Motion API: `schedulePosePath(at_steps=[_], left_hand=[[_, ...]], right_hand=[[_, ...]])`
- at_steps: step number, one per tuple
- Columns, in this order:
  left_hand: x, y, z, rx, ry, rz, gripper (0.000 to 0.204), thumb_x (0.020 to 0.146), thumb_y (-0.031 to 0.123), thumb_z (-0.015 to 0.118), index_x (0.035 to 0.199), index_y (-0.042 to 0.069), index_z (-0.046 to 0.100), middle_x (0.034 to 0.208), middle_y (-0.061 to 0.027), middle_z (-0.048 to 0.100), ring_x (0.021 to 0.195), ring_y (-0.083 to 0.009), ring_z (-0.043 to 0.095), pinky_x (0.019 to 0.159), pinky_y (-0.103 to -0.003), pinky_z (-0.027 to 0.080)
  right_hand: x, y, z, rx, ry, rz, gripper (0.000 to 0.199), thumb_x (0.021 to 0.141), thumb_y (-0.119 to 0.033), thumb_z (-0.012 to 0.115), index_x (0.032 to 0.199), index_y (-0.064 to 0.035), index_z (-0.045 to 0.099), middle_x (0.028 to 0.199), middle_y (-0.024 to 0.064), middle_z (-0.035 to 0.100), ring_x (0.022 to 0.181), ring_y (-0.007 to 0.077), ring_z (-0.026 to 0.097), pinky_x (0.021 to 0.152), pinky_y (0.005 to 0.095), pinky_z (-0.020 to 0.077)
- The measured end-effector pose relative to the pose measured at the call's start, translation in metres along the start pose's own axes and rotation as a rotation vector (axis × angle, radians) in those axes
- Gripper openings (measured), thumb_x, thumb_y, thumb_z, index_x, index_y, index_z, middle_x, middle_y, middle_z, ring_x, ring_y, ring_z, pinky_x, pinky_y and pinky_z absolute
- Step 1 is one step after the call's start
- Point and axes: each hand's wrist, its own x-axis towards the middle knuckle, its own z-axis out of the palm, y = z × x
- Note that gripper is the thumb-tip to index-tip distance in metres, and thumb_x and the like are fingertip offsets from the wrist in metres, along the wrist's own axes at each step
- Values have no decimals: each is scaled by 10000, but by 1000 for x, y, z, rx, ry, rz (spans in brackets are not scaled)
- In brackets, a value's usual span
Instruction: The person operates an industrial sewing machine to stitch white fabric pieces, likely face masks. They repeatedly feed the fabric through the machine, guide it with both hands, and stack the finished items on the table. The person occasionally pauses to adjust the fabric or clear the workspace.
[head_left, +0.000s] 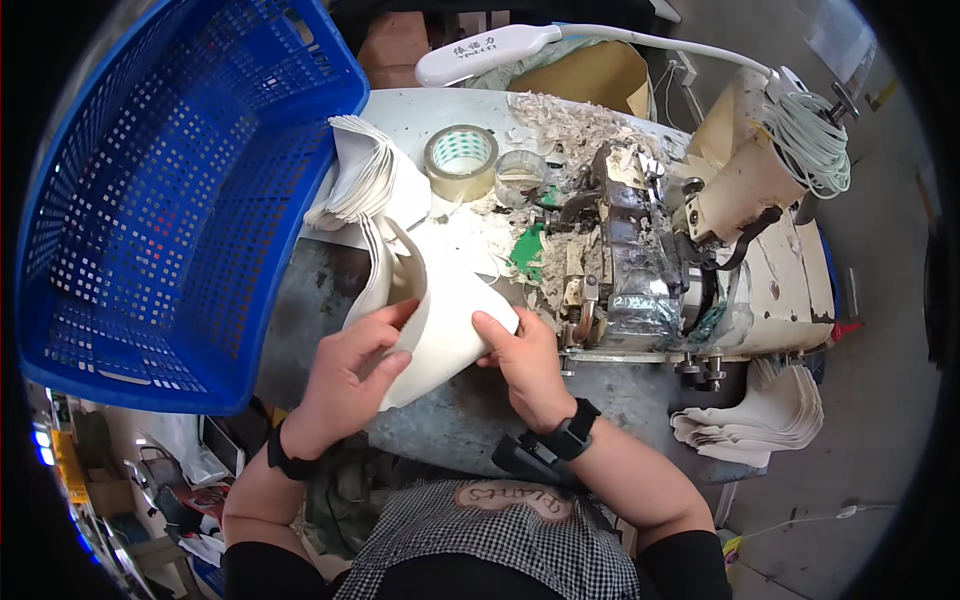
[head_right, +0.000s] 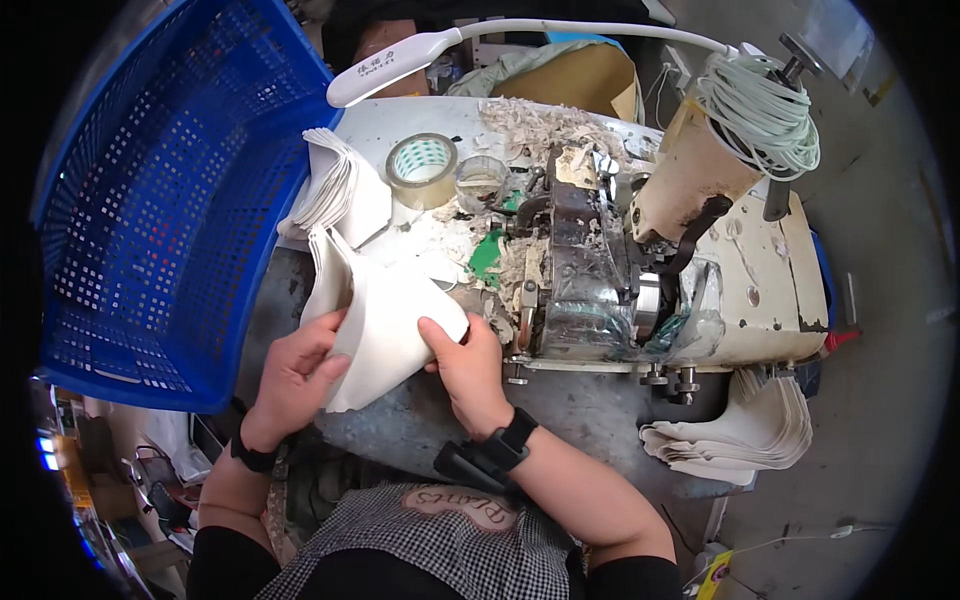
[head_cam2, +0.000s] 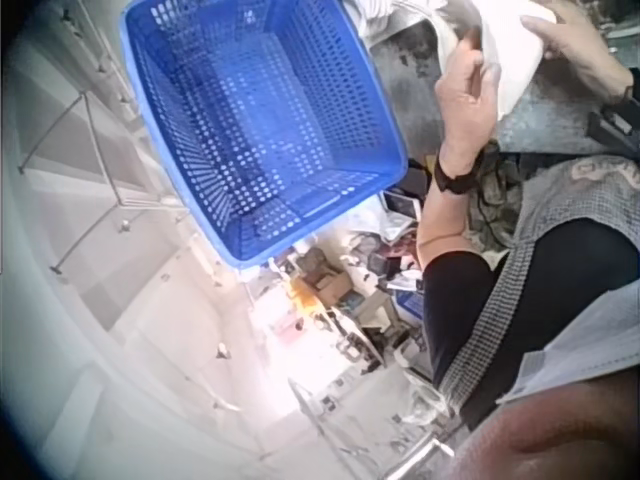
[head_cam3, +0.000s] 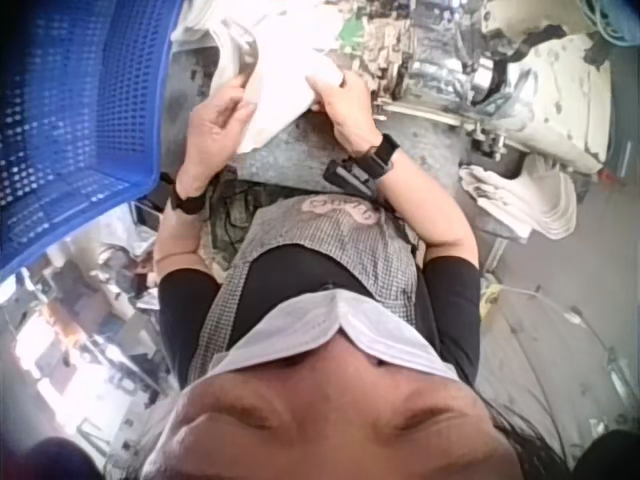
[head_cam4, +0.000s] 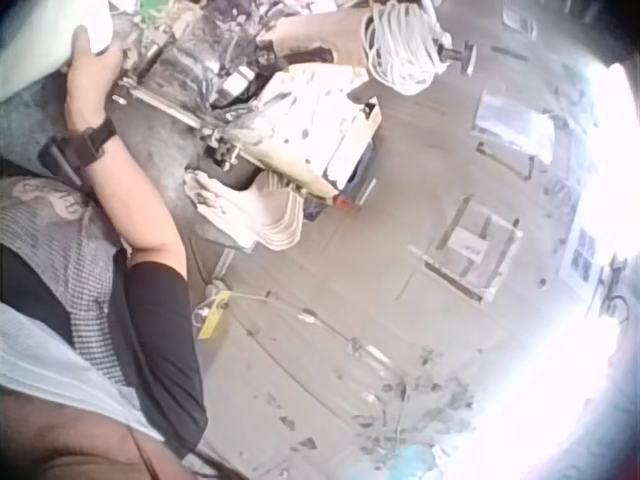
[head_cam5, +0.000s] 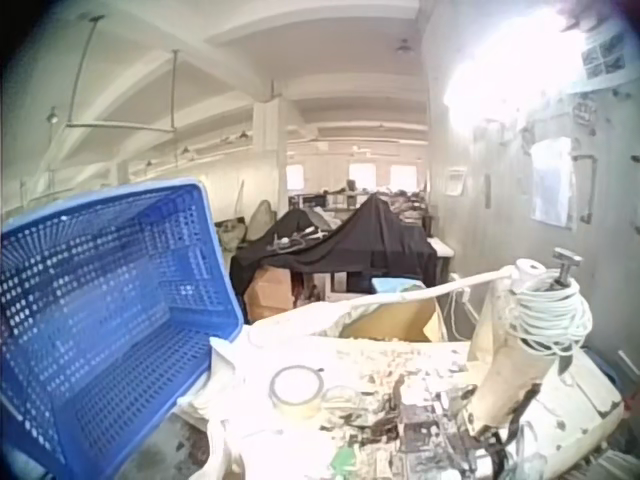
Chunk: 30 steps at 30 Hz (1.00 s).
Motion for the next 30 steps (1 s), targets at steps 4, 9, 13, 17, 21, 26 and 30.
schedulePosePath(at_steps=[4, 9, 13, 17, 21, 26, 30], left_hand=[[3, 4, 0, -432, -90, 11, 158, 880, 72, 601, 1003, -27, 607, 1323, -177, 525, 1170, -191, 534, 973, -318, 408], [11, 2, -6, -571, 6, -104, 623, 972, 476, 416, 1309, -48, 425, 1227, -115, 557, 1117, -162, 537, 952, -308, 419], [48, 38, -11, -333, -133, -37, 708, 950, 564, 377, 1323, -35, 428, 1199, -143, 578, 1002, -155, 568, 878, -288, 460], [78, 84, 26, -148, -548, 1, 320, 916, 140, 600, 1198, -8, 565, 1041, -88, 627, 848, -87, 563, 725, -228, 470], [103, 103, 72, -160, -701, -278, 233, 892, 110, 643, 1090, 7, 577, 840, -7, 630, 662, -41, 555, 582, -181, 447], [123, 90, 101, -58, -618, -252, 181, 925, 169, 608, 995, 7, 566, 685, 13, 599, 550, -41, 573, 475, -177, 414], [136, 90, 109, 69, -583, -273, 195, 937, 190, 581, 913, -3, 594, 592, -1, 584, 484, -44, 560, 440, -187, 404]], right_hand=[[-23, 2, -8, 26, 34, -188, 287, 897, -146, 647, 1107, 31, 564, 979, 53, 639, 850, 97, 594, 728, 250, 491], [-71, -14, -22, -130, -13, -632, 369, 906, -80, 608, 1237, 36, 494, 1053, 81, 652, 928, 115, 608, 818, 259, 480], [-101, -44, -64, -115, -196, -582, 433, 910, -41, 590, 1313, 27, 447, 1103, 93, 642, 1006, 117, 591, 864, 261, 464], [-110, -63, -106, -264, -397, -480, 442, 907, -51, 607, 1322, 16, 468, 1132, 94, 640, 1027, 133, 593, 868, 271, 465], [-114, -63, -122, -225, -175, -435, 388, 888, -73, 652, 1246, 18, 532, 1050, 70, 663, 928, 112, 620, 803, 250, 488], [-107, -48, -125, -25, 209, -462, 165, 885, -106, 674, 962, 10, 585, 875, 26, 669, 744, 38, 595, 660, 180, 464], [-98, -47, -130, 25, 248, -377, 183, 901, -133, 659, 972, 20, 587, 849, 33, 670, 710, 28, 587, 636, 170, 457]])
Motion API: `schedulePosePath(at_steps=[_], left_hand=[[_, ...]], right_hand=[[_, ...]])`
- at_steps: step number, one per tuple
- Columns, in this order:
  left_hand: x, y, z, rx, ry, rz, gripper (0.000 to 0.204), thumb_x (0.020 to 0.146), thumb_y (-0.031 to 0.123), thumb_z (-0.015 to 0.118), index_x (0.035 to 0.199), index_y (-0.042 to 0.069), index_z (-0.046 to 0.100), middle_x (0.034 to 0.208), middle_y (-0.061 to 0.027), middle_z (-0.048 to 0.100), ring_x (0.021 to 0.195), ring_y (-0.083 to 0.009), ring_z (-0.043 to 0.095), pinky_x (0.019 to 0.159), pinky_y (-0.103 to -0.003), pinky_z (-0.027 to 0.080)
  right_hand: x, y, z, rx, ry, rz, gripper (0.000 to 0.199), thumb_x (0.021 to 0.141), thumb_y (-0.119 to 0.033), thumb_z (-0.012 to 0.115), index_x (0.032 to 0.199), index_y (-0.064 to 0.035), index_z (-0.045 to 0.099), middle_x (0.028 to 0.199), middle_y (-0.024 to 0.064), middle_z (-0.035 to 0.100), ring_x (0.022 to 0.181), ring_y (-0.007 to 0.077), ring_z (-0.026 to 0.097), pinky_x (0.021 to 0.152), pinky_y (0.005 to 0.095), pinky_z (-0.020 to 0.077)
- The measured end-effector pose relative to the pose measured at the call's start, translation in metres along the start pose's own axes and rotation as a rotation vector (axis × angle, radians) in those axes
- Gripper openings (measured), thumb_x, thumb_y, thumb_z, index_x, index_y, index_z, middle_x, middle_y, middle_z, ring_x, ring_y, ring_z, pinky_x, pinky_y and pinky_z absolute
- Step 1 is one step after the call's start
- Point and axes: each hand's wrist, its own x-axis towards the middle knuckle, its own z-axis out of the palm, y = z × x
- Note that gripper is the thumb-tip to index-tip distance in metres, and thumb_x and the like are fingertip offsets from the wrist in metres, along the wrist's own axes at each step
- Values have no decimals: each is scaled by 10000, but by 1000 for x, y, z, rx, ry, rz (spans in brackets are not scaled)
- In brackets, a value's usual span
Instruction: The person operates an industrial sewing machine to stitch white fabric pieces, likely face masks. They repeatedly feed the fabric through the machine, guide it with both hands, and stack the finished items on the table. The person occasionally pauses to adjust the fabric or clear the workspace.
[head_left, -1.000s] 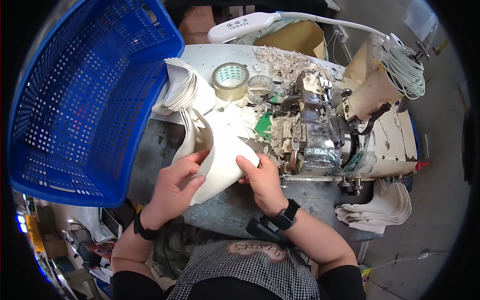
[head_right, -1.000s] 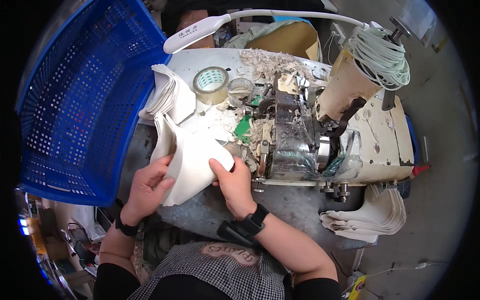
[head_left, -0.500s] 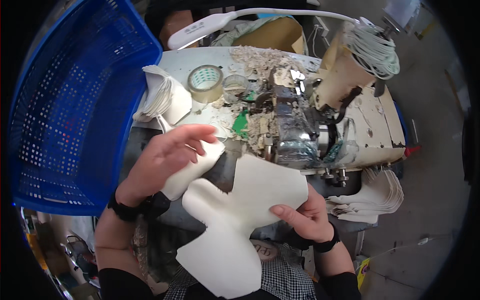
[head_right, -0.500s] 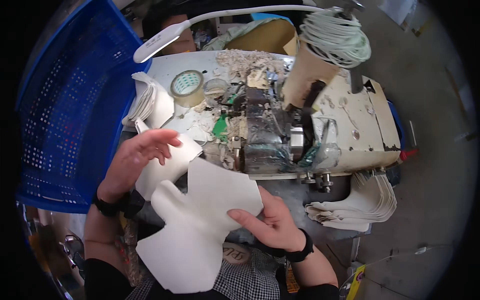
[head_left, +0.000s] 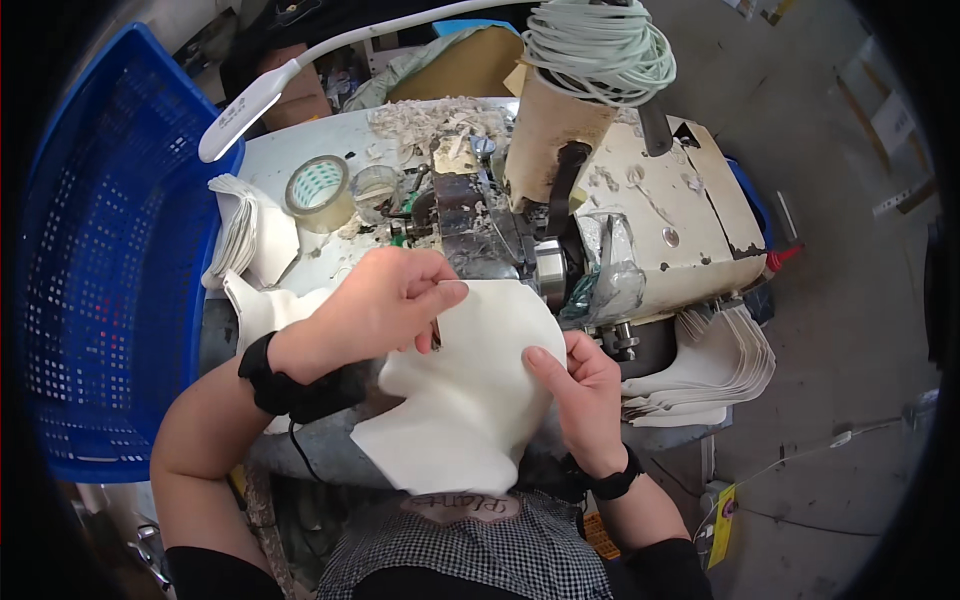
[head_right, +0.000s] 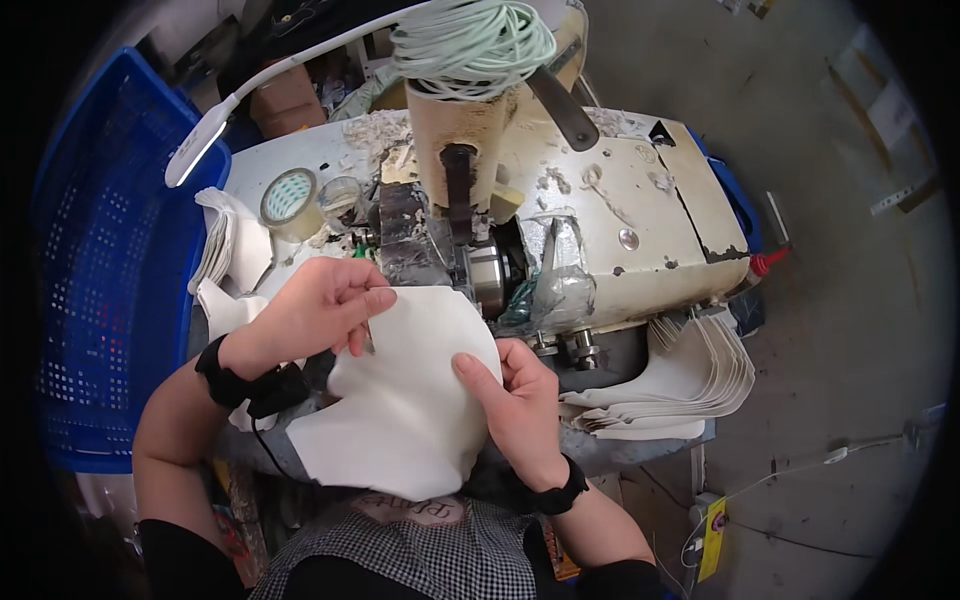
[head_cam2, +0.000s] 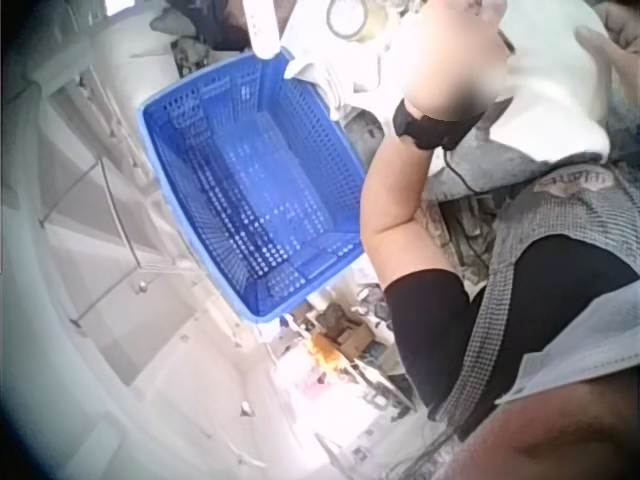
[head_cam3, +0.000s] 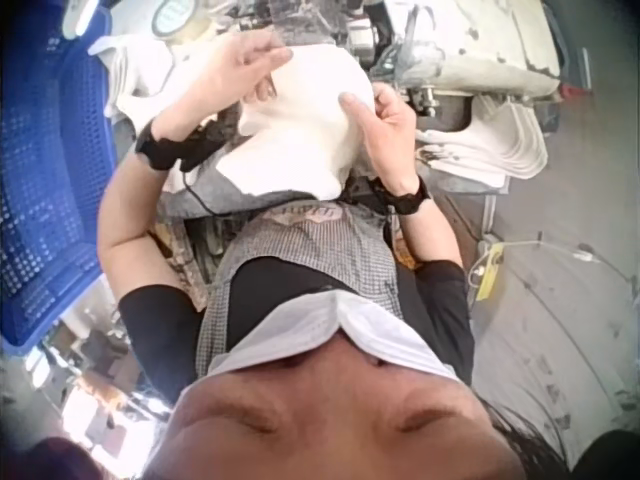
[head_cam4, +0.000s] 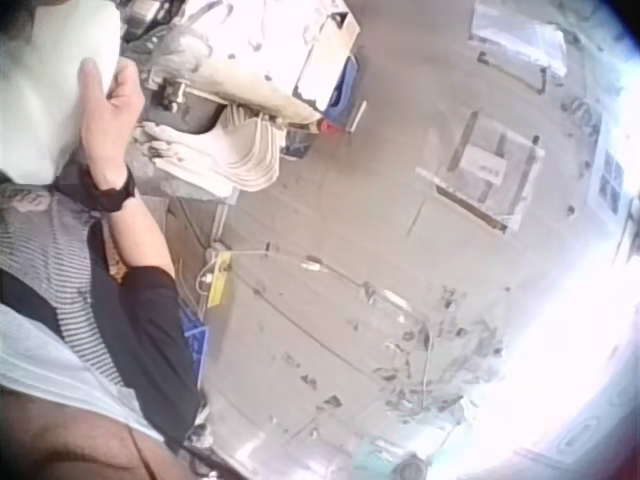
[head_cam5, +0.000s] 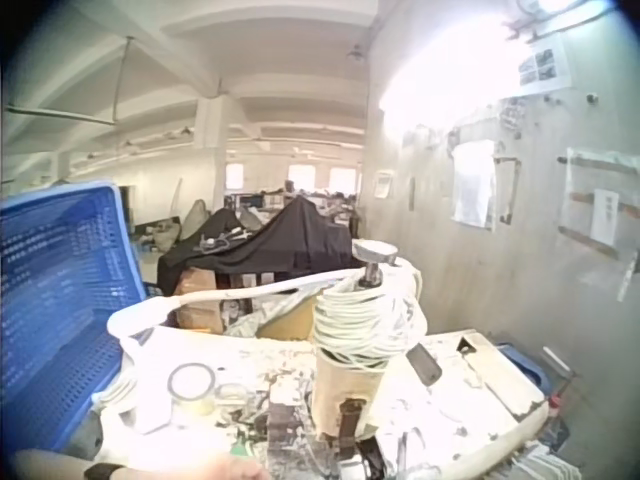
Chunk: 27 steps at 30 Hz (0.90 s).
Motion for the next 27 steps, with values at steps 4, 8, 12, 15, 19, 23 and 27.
schedulePosePath(at_steps=[4, 8, 12, 15, 19, 23, 27], left_hand=[[9, 13, -4, 85, 27, 18, 206, 919, 168, 574, 818, -9, 610, 565, -16, 587, 477, -58, 567, 425, -207, 408], [23, 12, 4, 145, 51, 172, 204, 887, 144, 578, 770, -21, 610, 551, -42, 585, 458, -88, 567, 424, -233, 430], [42, 32, 12, 316, -40, 215, 234, 860, 146, 571, 723, -39, 613, 554, -84, 596, 464, -120, 582, 428, -256, 449], [48, 38, 12, 407, -106, 229, 249, 855, 160, 563, 708, -28, 630, 555, -96, 604, 451, -137, 573, 435, -280, 456], [37, 24, 17, 502, -183, 583, 242, 878, 258, 619, 862, 19, 654, 722, -92, 633, 642, -201, 627, 592, -316, 492], [19, 13, 20, 371, -307, 665, 260, 870, 274, 656, 944, 26, 632, 784, -94, 637, 739, -210, 629, 659, -298, 482], [22, 32, -15, 306, -540, 445, 243, 859, 234, 678, 970, 22, 637, 815, -94, 655, 739, -181, 623, 659, -280, 466]], right_hand=[[8, -1, 5, 206, 37, 135, 168, 897, -122, 657, 969, 14, 590, 848, 29, 669, 702, 29, 583, 631, 170, 459], [15, -6, -8, 62, 106, 4, 144, 891, -98, 652, 969, 5, 589, 848, 20, 666, 708, 35, 586, 640, 181, 465], [21, -32, -39, -128, 68, -55, 153, 874, -83, 679, 969, 7, 600, 850, 11, 664, 724, 34, 585, 643, 177, 457], [26, -52, -58, -201, 8, -126, 135, 870, -70, 680, 955, 0, 601, 849, 7, 661, 731, 28, 583, 641, 171, 455], [3, -71, -75, -288, -21, -263, 126, 841, -20, 685, 920, -6, 589, 808, -14, 627, 693, 20, 534, 622, 164, 414], [-31, -57, -46, -157, 177, -483, 209, 848, -11, 658, 1007, -2, 522, 918, 40, 610, 768, 62, 552, 708, 194, 446], [-47, -34, -21, -111, 119, -598, 721, 813, 90, 627, 1392, -5, 209, 1086, 205, 604, 972, 237, 636, 854, 316, 506]])
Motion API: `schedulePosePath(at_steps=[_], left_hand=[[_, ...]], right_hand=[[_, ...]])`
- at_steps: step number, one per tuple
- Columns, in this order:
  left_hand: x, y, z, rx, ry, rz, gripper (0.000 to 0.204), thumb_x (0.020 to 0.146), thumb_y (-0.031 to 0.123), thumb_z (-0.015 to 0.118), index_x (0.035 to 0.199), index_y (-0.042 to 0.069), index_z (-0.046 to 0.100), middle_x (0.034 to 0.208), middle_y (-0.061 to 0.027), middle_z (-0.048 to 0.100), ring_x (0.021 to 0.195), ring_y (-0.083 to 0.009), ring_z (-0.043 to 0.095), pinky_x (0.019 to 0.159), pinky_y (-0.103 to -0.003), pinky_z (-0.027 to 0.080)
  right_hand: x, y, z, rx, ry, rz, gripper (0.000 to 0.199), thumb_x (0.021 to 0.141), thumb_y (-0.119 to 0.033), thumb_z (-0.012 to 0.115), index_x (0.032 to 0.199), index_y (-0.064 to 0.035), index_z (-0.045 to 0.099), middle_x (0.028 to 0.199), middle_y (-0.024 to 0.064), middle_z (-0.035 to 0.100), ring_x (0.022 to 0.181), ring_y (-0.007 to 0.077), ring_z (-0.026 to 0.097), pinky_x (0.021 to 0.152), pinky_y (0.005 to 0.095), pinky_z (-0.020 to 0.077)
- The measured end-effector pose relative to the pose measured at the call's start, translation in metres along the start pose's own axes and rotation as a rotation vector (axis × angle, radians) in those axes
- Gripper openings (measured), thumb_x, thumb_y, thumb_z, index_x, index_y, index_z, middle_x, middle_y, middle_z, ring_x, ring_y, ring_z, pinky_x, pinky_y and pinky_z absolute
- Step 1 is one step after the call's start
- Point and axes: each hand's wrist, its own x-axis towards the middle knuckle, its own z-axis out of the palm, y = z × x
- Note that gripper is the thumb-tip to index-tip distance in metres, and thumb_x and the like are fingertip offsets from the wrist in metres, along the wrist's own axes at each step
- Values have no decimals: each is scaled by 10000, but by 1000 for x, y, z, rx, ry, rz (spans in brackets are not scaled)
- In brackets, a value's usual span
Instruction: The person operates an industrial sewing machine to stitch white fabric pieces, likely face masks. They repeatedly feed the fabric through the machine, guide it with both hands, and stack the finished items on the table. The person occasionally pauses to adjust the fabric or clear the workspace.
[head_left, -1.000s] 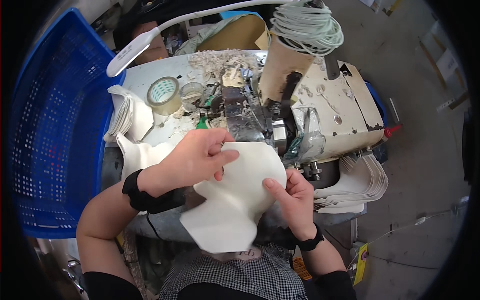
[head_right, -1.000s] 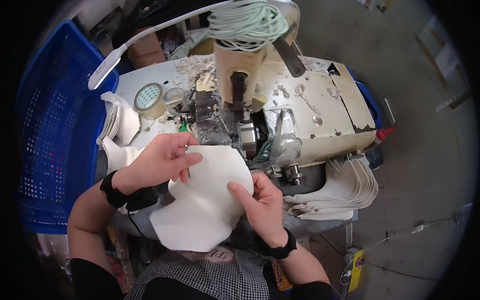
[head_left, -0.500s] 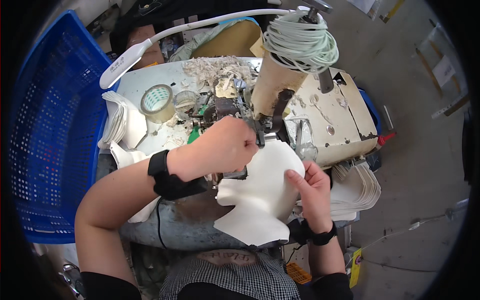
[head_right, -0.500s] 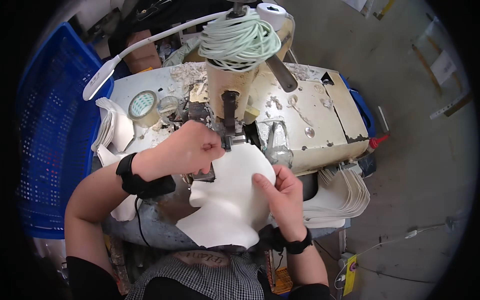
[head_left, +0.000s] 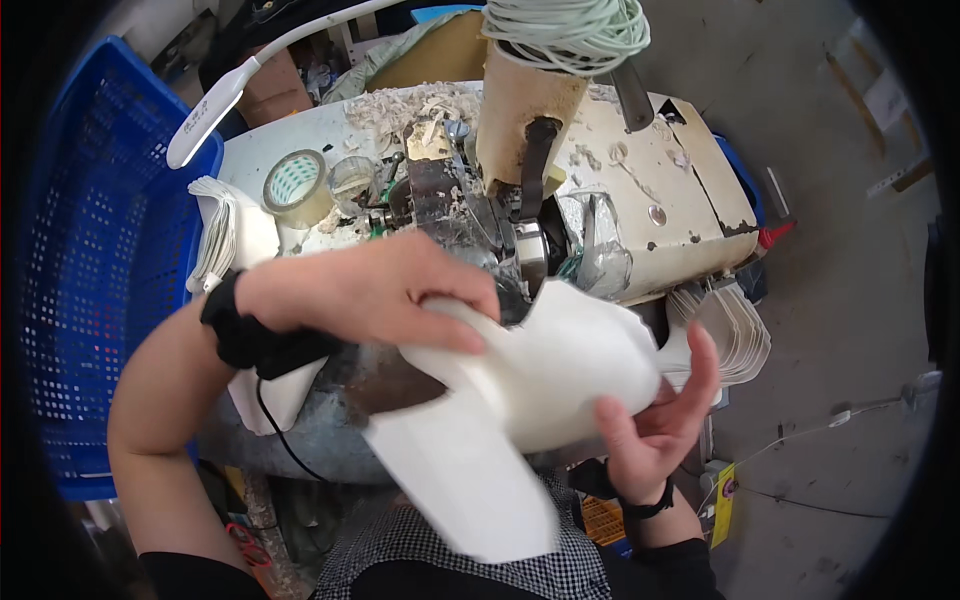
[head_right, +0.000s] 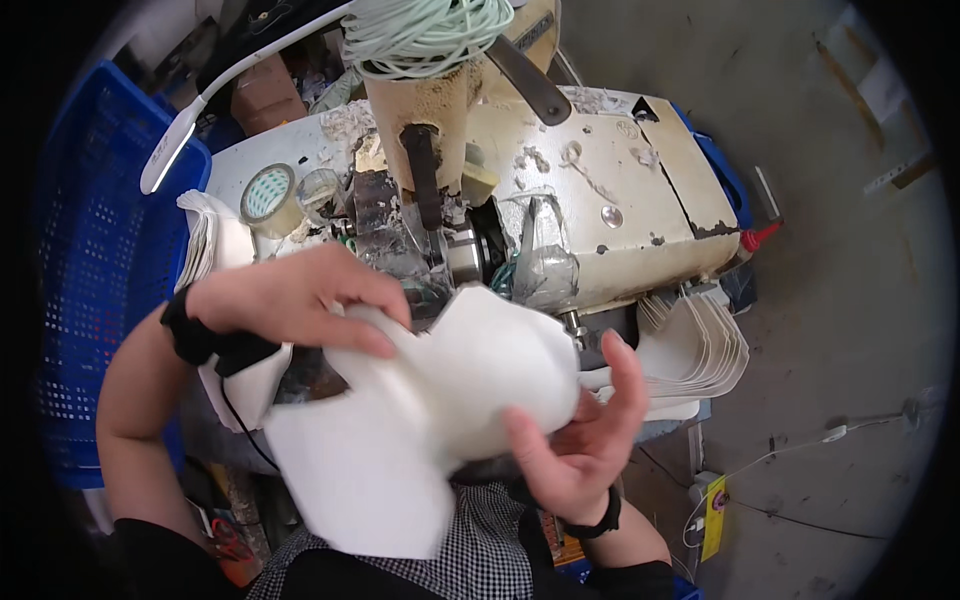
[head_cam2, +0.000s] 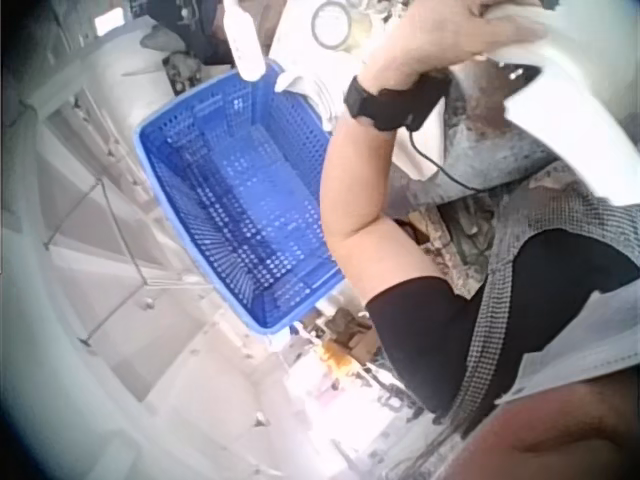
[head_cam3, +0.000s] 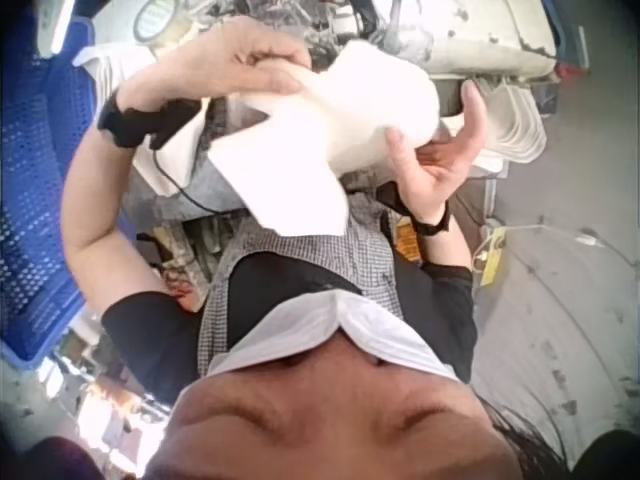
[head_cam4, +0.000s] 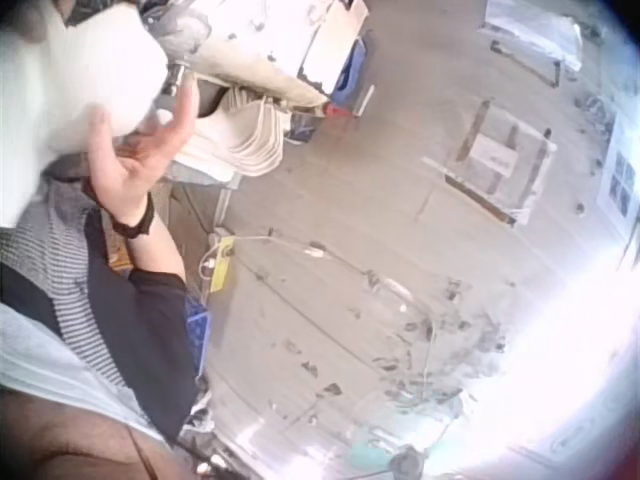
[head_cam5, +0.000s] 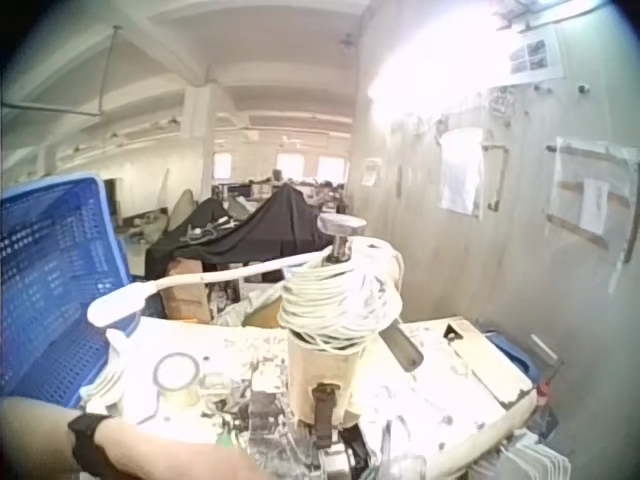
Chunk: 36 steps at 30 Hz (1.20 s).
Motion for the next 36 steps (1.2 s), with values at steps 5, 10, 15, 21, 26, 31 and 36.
schedulePosePath(at_steps=[5, 10, 15, 21, 26, 31, 36], left_hand=[[3, -2, -35, 219, -79, -98, 207, 819, 212, 695, 880, 17, 667, 780, -102, 663, 711, -191, 621, 650, -300, 462], [17, -6, -59, 524, -61, -156, 193, 763, 215, 707, 826, 34, 683, 767, -104, 659, 701, -252, 616, 663, -326, 468], [21, -25, -74, 511, -79, -129, 204, 762, 232, 723, 819, 38, 690, 765, -100, 661, 715, -261, 628, 656, -336, 472], [27, -34, -72, 537, 2, -16, 210, 766, 244, 713, 829, 45, 695, 758, -104, 658, 709, -268, 629, 638, -345, 475], [32, -16, -56, 529, 71, -127, 268, 749, 306, 663, 872, 72, 709, 777, -112, 674, 765, -278, 643, 705, -376, 502], [32, -24, -37, 495, 239, -115, 251, 774, 286, 656, 872, 63, 715, 824, -130, 675, 792, -302, 643, 721, -370, 497], [33, -24, -28, 432, 286, -122, 233, 789, 250, 650, 862, 39, 715, 776, -144, 671, 729, -299, 637, 708, -352, 494]], right_hand=[[-5, 12, 16, -80, -570, 375, 442, 873, -29, 630, 1303, -25, 531, 1219, 151, 602, 986, 126, 604, 812, 240, 486], [-5, 32, 54, 471, -599, 613, 660, 913, 27, 560, 1481, -28, 228, 1480, 71, 345, 1241, 122, 436, 951, 237, 410], [6, 33, 69, 584, -591, 643, 690, 918, 19, 560, 1493, -29, 182, 1467, 73, 347, 1233, 145, 454, 941, 231, 408], [11, 36, 63, 515, -527, 579, 666, 900, 28, 579, 1472, -15, 242, 1426, 93, 397, 1205, 165, 495, 953, 254, 426], [8, 39, 37, 321, -412, 621, 479, 891, 66, 571, 1349, 6, 443, 1313, 68, 502, 1123, 109, 518, 906, 247, 450], [11, 36, 16, 226, -257, 499, 323, 879, 49, 605, 1195, 15, 549, 1058, 46, 614, 872, 51, 588, 759, 189, 465], [31, 43, -9, 27, -200, 422, 275, 853, 58, 617, 1119, 8, 571, 1000, 42, 644, 862, 77, 603, 765, 204, 477]])
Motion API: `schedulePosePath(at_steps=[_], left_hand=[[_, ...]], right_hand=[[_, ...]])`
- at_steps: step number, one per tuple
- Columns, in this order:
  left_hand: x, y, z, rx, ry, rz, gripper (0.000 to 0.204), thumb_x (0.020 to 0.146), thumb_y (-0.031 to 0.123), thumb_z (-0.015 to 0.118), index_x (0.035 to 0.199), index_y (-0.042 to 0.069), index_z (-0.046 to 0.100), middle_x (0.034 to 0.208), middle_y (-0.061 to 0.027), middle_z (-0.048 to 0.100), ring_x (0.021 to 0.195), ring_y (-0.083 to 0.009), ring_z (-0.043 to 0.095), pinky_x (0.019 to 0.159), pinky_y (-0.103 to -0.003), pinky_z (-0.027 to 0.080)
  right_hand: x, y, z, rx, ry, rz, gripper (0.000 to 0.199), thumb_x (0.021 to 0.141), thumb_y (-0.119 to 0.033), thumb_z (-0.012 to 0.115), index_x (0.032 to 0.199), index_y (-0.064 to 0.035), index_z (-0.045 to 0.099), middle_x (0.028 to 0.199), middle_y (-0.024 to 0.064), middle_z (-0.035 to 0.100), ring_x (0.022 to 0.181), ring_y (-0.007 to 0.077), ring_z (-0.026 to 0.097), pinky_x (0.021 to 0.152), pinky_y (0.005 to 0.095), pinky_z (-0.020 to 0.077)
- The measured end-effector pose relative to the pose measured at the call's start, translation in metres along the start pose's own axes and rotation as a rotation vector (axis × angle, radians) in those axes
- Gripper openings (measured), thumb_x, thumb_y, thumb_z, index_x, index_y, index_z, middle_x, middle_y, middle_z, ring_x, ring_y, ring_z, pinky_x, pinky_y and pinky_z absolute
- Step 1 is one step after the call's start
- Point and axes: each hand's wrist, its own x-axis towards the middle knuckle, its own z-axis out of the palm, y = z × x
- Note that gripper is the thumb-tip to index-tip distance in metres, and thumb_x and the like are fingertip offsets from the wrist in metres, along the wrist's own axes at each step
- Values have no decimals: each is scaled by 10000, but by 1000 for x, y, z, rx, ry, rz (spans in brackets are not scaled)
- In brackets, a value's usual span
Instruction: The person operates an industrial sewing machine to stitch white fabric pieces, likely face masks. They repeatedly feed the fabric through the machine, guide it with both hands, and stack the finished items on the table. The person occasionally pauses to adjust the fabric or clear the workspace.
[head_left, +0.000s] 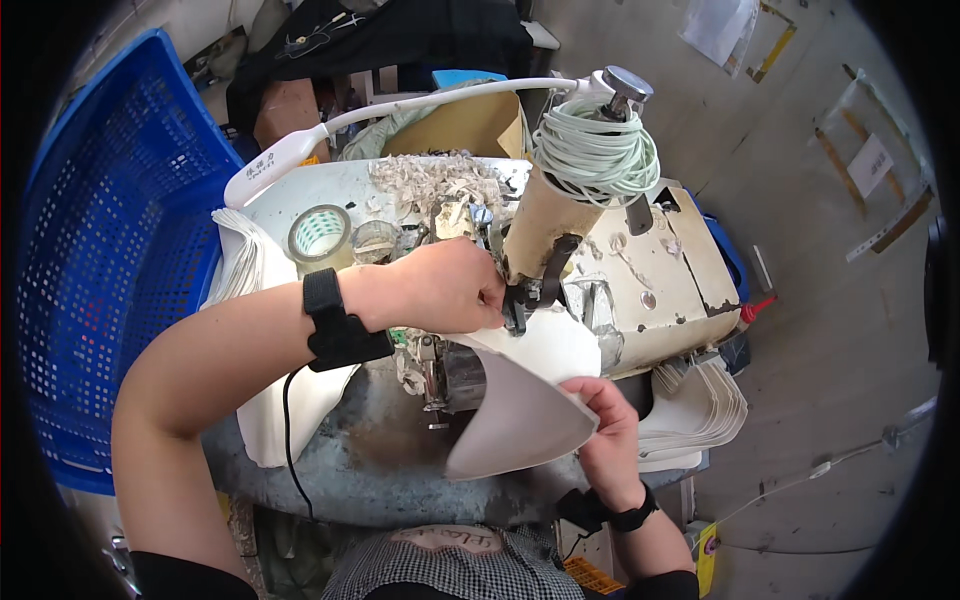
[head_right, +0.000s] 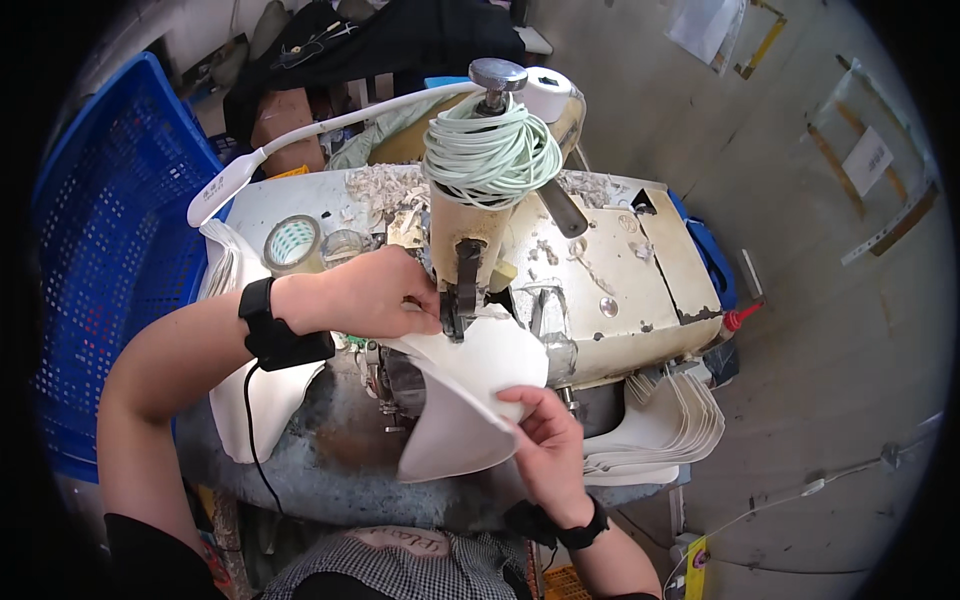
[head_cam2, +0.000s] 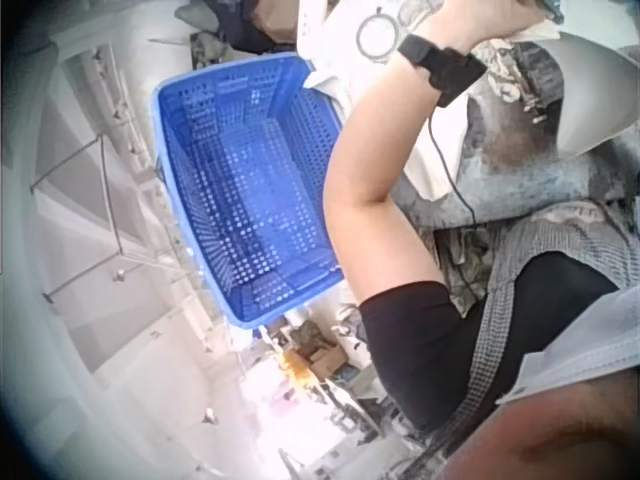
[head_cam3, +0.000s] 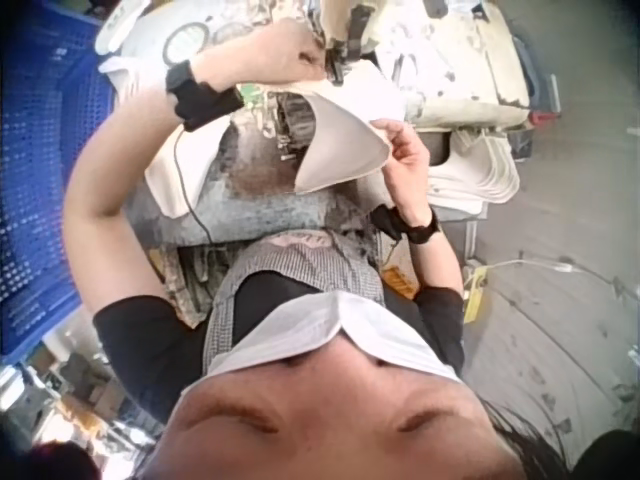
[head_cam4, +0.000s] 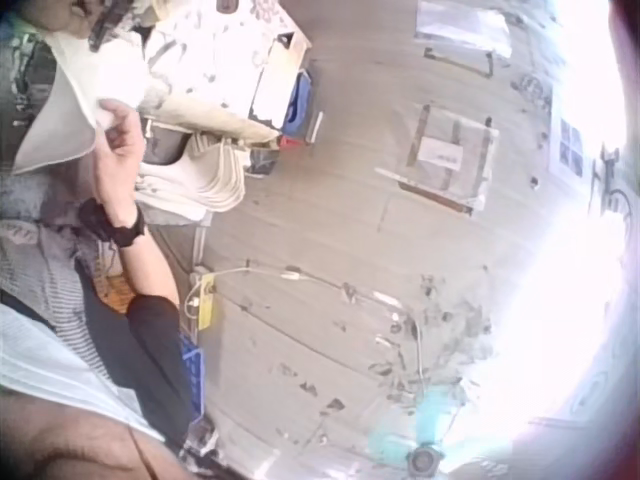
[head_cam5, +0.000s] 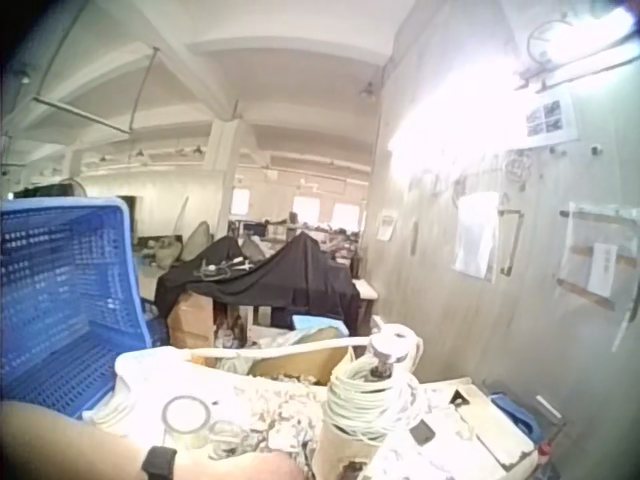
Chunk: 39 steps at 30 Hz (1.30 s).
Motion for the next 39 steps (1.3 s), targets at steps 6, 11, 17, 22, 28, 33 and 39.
schedulePosePath(at_steps=[6, 11, 17, 22, 28, 33, 39], left_hand=[[2, 10, 0, 19, -74, -115, 242, 783, 239, 625, 852, 25, 713, 726, -123, 673, 683, -242, 650, 651, -321, 504], [13, 26, -12, -37, -263, -272, 249, 770, 241, 635, 756, 3, 707, 622, -66, 662, 580, -154, 642, 591, -284, 510], [-15, 45, 2, -536, -619, -420, 651, 912, 612, 447, 981, 6, 673, 774, -82, 681, 629, -136, 651, 583, -252, 530], [-57, 79, 51, -1374, -236, -377, 582, 885, 546, 580, 1186, 48, 563, 1035, -38, 621, 912, -94, 602, 740, -232, 494], [-50, 51, 63, -1122, -61, -573, 405, 885, 380, 636, 1056, 13, 633, 835, -30, 658, 707, -105, 628, 604, -261, 494], [-43, 47, 42, -822, -131, -770, 382, 894, 378, 627, 898, 0, 686, 751, -33, 663, 611, -91, 610, 559, -241, 477], [-36, 47, 31, -849, -83, -737, 394, 884, 361, 627, 827, -22, 700, 680, -45, 660, 540, -100, 612, 489, -232, 457]], right_hand=[[39, -41, -20, -335, -22, -114, 314, 806, 25, 669, 1108, 1, 586, 993, 32, 646, 902, 80, 593, 795, 221, 482], [64, -79, -40, -405, -85, -124, 283, 804, 46, 649, 1081, 1, 610, 921, -23, 619, 814, 30, 539, 728, 190, 452], [33, -130, -48, -614, -128, -426, 253, 760, 124, 581, 961, -9, 659, 914, 41, 636, 809, 89, 562, 696, 237, 447], [-34, -112, -12, -657, -6, -707, 245, 725, 66, 663, 946, -32, 699, 879, 117, 666, 802, 192, 644, 695, 282, 499], [-67, -34, 4, -664, -21, -352, 343, 780, 71, 651, 1105, -35, 666, 830, 133, 690, 669, 183, 674, 628, 263, 521], [-69, -12, 21, -527, 26, -252, 333, 811, 56, 647, 1140, 4, 645, 903, 127, 697, 747, 120, 651, 682, 214, 486], [-56, -16, 25, -431, 71, -174, 315, 805, 30, 651, 1117, -9, 660, 875, 135, 696, 720, 142, 667, 665, 237, 506]])
